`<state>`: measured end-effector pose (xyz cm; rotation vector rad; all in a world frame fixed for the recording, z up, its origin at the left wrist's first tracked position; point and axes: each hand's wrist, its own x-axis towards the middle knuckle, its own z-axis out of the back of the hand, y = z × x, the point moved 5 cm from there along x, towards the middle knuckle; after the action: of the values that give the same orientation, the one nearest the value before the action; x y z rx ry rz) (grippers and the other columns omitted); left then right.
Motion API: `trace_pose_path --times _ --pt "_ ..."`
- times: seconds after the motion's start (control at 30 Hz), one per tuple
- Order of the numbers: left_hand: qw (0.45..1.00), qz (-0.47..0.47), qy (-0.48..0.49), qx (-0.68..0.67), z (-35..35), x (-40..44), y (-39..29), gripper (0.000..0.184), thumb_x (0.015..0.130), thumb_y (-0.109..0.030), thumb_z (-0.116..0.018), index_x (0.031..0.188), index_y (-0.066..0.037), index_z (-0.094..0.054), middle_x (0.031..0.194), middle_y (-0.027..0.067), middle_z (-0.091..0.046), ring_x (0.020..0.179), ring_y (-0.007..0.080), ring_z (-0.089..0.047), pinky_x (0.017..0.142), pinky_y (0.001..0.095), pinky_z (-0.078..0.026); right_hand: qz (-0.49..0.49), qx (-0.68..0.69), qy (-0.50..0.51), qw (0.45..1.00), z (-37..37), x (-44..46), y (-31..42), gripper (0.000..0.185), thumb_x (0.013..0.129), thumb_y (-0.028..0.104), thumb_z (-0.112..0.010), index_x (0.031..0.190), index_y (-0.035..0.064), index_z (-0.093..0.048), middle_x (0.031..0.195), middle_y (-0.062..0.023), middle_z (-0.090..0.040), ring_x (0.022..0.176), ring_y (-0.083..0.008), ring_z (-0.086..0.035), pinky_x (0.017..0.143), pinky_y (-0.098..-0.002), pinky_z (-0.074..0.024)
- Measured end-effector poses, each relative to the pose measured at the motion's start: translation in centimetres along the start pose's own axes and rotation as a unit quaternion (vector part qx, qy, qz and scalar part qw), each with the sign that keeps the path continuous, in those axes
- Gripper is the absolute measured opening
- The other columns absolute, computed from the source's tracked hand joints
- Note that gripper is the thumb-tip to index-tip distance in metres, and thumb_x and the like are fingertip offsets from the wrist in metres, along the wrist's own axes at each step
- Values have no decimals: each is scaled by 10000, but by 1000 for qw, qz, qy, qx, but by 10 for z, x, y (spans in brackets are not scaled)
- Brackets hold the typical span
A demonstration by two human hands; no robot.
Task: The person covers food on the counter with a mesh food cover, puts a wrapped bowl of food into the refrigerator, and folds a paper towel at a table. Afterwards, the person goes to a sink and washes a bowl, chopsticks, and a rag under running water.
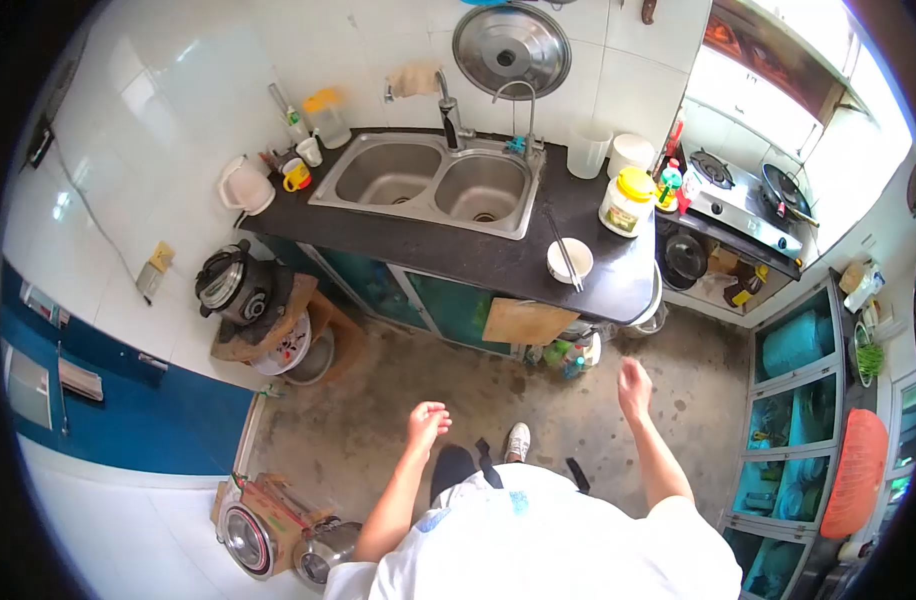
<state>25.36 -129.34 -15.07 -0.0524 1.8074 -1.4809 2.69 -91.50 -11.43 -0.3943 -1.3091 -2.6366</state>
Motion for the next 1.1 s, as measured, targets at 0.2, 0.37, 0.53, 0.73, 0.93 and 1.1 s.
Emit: trace_pose_path --times 0.2,0.37,0.53,0.73,0.93,1.1 --pt "987 -6 140 78 -52 84 -64 151 857 -94 -504 990 -31 -539 866 70 -605 708 113 -597 595 216 -493 121 -85 -11 989 -78 148 107 340 707 49 -611 1029 40 -501 889 -124 -570 837 -279 -562 724 -369 -458" --pt "960 -81 238 122 -91 155 -138 141 832 -69 -526 961 -19 -553 829 65 -605 680 105 -588 571 215 -478 91 -232 39 968 -134 198 134 297 647 54 -628 913 -2 -507 844 -165 -581 829 -315 -571 707 -396 -467" --pt "919 -118 326 187 -114 213 -184 136 829 -51 -525 959 -25 -555 829 48 -594 687 91 -570 572 212 -480 34 -333 87 938 -173 214 120 74 720 16 -505 791 39 -508 776 -139 -595 767 -316 -593 631 -422 -471" --pt "882 -19 445 156 -207 239 -190 331 831 -107 -544 1134 -22 -439 865 93 -577 668 133 -592 547 232 -502 -49 -209 -92 972 -130 188 114 135 770 143 -566 830 22 -555 790 -131 -589 725 -310 -579 613 -392 -456" --pt "873 109 449 156 -294 255 -180 566 832 -217 -548 1293 -170 -221 867 130 -505 656 216 -594 506 379 -548 -265 6 -77 961 -129 176 36 305 815 252 -591 968 -11 -590 775 -46 -596 688 -110 -522 659 -254 -430" --pt "889 122 433 86 -312 268 -161 540 808 -122 -545 1256 -177 -249 1121 146 -425 895 282 -558 627 445 -552 -328 176 -52 927 -165 174 31 351 837 221 -574 1043 -61 -540 925 -97 -609 818 -136 -555 745 -264 -434"
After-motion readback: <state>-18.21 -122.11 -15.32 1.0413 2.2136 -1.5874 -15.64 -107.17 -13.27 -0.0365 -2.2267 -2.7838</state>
